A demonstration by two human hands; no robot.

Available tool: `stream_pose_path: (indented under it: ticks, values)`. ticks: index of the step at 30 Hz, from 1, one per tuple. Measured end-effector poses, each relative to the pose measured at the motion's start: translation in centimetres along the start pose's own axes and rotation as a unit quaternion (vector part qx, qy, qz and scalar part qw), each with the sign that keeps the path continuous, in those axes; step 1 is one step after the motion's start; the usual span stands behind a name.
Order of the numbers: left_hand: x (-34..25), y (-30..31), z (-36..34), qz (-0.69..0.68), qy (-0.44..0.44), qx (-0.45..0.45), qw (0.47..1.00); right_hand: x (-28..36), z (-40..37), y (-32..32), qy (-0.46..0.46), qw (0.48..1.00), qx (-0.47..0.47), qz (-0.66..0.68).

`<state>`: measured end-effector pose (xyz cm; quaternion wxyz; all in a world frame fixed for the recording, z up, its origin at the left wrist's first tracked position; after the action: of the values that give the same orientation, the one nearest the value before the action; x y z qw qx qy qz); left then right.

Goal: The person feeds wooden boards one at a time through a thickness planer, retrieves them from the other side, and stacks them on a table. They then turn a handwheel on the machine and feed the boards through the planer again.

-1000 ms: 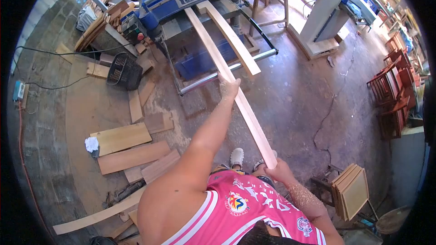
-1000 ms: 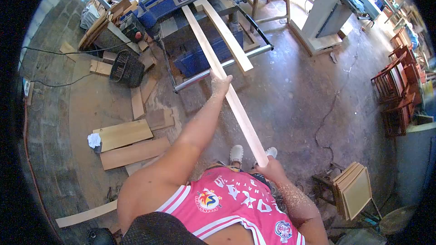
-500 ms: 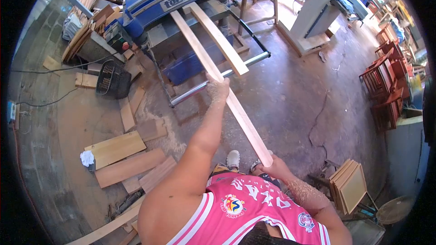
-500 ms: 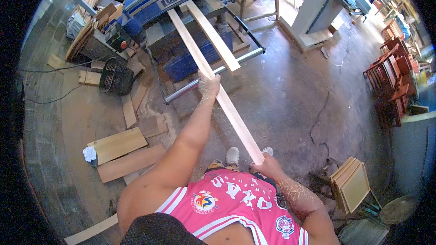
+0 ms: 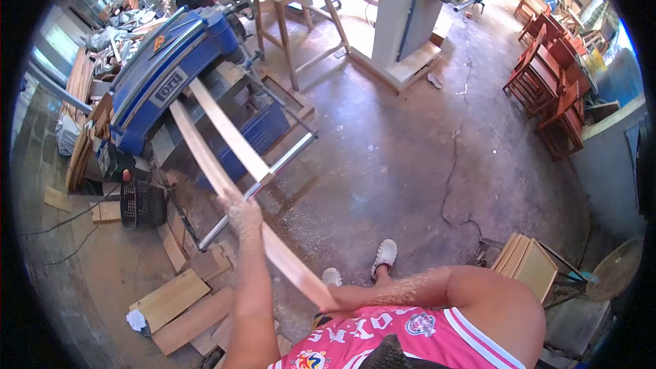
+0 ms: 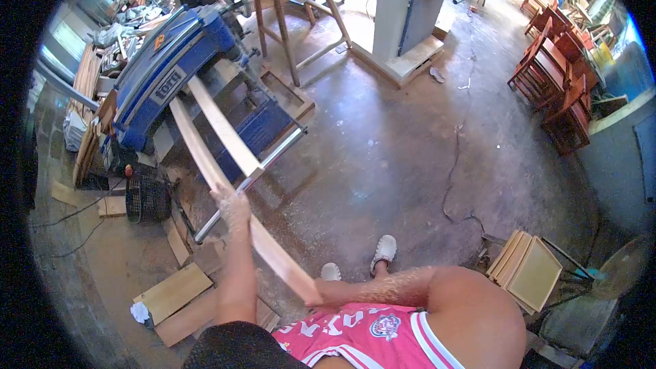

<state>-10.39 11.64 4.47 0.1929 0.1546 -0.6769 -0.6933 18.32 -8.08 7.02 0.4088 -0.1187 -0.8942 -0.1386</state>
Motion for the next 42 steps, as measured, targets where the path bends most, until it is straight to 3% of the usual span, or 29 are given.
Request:
stream_pose_path:
  ticks: [1, 2, 3, 5, 7, 9, 11, 16, 21, 25, 29, 31, 32, 34, 35, 36, 37, 39, 42]
  values:
    - [1.4, -3.7, 0.9, 0.093, -0.057, -0.051, 0.993, -1.2, 1.8, 0.3, 0.054, 0.997, 0.048, 0.001]
    - [0.2, -1.0, 0.6, 0.008, 0.002, -0.023, 1.000, -2.2, 2.9, 1.2, 0.109, 0.990, 0.095, -0.002]
    - [-0.8, 1.9, 0.1, -0.077, 0.059, 0.007, 0.995, -2.6, 3.0, 3.0, 0.113, 0.990, 0.088, -0.002]
    - [-0.2, 1.1, 0.7, -0.085, 0.063, -0.011, 0.994, -3.8, 3.0, 7.1, 0.148, 0.986, 0.070, 0.001]
    - [-0.3, 2.0, 1.0, -0.079, 0.072, 0.006, 0.994, -6.9, 3.3, 11.3, 0.169, 0.985, -0.009, -0.011]
    - [0.4, 1.1, 1.6, -0.066, 0.065, -0.005, 0.996, -8.5, 1.0, 17.1, 0.149, 0.988, -0.048, 0.005]
    - [0.7, 1.0, 2.0, -0.049, 0.066, -0.012, 0.997, -7.0, -3.6, 23.1, 0.016, 0.997, -0.062, 0.040]
    - [-0.1, 2.9, 2.8, -0.041, 0.102, 0.033, 0.993, -13.1, -3.4, 34.9, 0.002, 0.982, -0.186, -0.017]
    - [-0.5, 4.0, 4.2, -0.082, 0.117, 0.054, 0.988, -13.2, -0.2, 52.4, -0.012, 0.951, -0.303, -0.058]
    - [0.2, 3.5, 5.2, -0.107, 0.097, 0.034, 0.989, -9.5, 3.9, 70.9, 0.021, 0.886, -0.455, -0.081]
    - [-1.6, 4.0, 9.5, -0.123, 0.131, 0.056, 0.982, -7.6, 9.7, 91.7, -0.010, 0.745, -0.646, -0.166]
    - [-3.8, 6.4, 12.9, -0.201, 0.150, 0.084, 0.964, -5.0, 10.4, 98.8, -0.063, 0.697, -0.708, -0.096]
    - [-5.2, 7.5, 14.6, -0.241, 0.158, 0.094, 0.953, -4.2, 11.1, 101.6, -0.055, 0.699, -0.707, -0.092]
    - [-8.1, 9.5, 17.7, -0.319, 0.172, 0.115, 0.925, -3.6, 12.3, 105.8, -0.085, 0.614, -0.779, -0.096]
    - [-9.8, 10.3, 18.9, -0.358, 0.179, 0.127, 0.908, -3.8, 12.8, 107.4, -0.082, 0.616, -0.778, -0.093]
    - [-11.7, 10.7, 19.9, -0.398, 0.184, 0.141, 0.888, -4.2, 13.1, 108.8, -0.090, 0.691, -0.713, -0.074]
    - [-17.0, 10.9, 21.3, -0.114, 0.123, -0.022, 0.986, -4.8, 13.2, 110.1, -0.098, 0.759, -0.641, -0.058]
    - [-24.4, 10.4, 27.1, -0.266, -0.058, -0.107, 0.956, -6.8, 13.8, 110.2, -0.074, 0.756, -0.641, -0.111]
    - [-35.9, 9.5, 35.0, -0.357, -0.234, -0.109, 0.898, -6.5, 12.9, 105.4, 0.023, 0.740, -0.633, -0.229]
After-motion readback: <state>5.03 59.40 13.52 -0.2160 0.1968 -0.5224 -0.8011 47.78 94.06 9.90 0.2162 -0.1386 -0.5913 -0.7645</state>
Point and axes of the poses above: each hand's wrist, its own z-axis towards the middle knuckle, its own y-axis out of the back of the hand, x = y × z, the point moved 1 cm from there along z, towards the middle knuckle, and after that the axes turned 3 degrees about z, right-handed, at the moved point
